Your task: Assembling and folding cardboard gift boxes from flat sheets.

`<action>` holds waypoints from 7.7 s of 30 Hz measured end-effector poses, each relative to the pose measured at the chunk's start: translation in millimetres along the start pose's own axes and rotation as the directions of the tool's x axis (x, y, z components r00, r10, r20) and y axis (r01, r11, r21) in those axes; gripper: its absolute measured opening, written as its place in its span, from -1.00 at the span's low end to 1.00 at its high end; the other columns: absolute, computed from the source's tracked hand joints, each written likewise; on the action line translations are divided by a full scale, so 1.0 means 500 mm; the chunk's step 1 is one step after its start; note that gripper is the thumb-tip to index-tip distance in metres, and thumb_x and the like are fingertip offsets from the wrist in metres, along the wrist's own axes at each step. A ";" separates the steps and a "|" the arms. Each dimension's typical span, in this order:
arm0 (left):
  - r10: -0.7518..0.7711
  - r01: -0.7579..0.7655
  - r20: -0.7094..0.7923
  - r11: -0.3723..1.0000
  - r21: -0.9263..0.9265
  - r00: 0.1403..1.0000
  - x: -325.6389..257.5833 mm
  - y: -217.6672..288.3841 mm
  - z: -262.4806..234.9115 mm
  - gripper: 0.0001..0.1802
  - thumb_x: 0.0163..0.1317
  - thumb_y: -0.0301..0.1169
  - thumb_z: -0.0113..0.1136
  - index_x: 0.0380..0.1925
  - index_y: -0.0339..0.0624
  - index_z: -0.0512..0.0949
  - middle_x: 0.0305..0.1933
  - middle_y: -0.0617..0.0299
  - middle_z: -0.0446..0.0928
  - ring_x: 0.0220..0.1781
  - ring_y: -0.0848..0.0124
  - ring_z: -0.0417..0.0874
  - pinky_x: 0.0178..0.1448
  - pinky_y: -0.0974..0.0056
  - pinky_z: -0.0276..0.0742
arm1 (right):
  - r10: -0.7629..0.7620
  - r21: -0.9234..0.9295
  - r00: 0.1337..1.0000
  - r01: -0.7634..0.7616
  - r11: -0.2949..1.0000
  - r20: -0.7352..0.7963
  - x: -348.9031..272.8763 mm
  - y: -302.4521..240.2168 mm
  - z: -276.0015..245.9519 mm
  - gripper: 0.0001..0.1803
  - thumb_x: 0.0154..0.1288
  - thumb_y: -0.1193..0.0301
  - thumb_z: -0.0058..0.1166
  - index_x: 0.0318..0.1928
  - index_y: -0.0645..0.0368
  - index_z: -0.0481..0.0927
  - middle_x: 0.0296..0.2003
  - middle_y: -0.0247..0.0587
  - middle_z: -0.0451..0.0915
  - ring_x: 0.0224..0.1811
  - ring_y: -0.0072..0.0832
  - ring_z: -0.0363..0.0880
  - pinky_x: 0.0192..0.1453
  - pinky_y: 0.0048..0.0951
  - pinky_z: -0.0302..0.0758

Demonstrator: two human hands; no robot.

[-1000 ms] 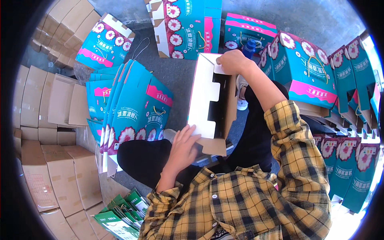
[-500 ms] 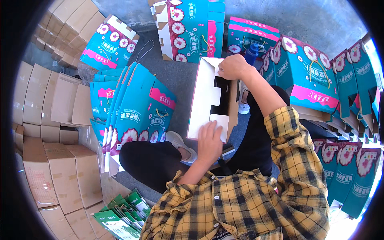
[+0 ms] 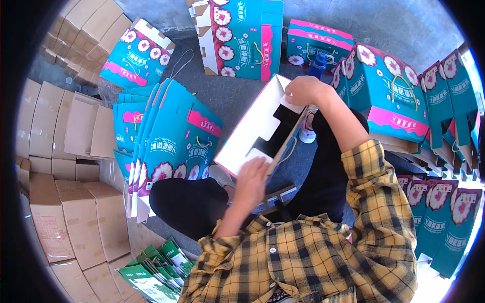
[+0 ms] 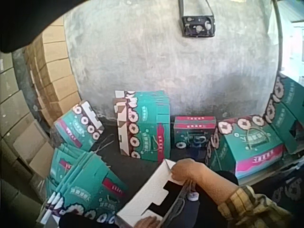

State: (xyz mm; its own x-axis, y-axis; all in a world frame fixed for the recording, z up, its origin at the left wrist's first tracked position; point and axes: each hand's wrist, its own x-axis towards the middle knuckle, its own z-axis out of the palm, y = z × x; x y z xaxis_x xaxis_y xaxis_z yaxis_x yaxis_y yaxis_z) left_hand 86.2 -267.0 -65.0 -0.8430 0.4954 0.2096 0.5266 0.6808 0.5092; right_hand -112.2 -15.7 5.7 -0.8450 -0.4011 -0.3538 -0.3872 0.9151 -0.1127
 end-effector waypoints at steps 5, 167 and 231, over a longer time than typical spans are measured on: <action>-0.107 0.105 -0.018 0.992 -0.071 0.994 -0.011 -0.074 -0.065 -0.68 0.19 -0.41 0.11 -0.05 -0.25 0.54 0.09 0.00 0.50 0.25 0.05 0.39 0.33 0.05 0.21 | 0.040 0.372 0.959 -0.147 0.916 0.282 0.008 0.001 0.018 -0.52 0.25 0.16 -0.16 -0.20 0.37 0.62 -0.27 0.05 0.65 -0.45 -0.13 0.64 -0.26 -0.15 0.58; -0.556 0.496 -0.035 0.765 -0.410 0.830 -0.087 -0.132 0.041 -0.51 0.25 -0.12 0.10 -0.08 -0.39 0.49 0.15 -0.17 0.44 0.30 -0.03 0.35 0.33 0.06 0.22 | 0.251 0.831 0.960 -0.241 0.501 0.126 0.146 0.018 0.153 0.00 0.04 -0.26 0.14 0.19 0.38 0.30 0.08 0.10 0.43 0.15 -0.17 0.41 0.13 -0.19 0.36; -0.591 0.808 0.665 -0.036 -0.588 0.457 -0.100 -0.180 0.143 -0.21 0.19 0.14 0.16 0.24 -0.12 0.19 -0.03 -0.03 0.45 -0.29 0.15 0.68 -0.37 0.21 0.66 | 0.224 0.434 0.808 -0.500 0.750 0.545 0.090 0.114 0.183 -0.37 0.02 0.02 0.36 -0.09 0.32 0.58 -0.26 -0.01 0.65 -0.37 -0.25 0.64 -0.35 -0.26 0.60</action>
State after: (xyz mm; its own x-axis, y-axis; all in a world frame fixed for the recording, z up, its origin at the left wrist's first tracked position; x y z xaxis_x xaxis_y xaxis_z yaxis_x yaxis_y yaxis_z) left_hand 88.4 -314.6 -181.0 -0.6236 0.1824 -0.7602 -0.7649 0.0584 0.6415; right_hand -138.6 22.2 -101.8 -0.5688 -0.0962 -0.8168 0.2923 0.9047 -0.3101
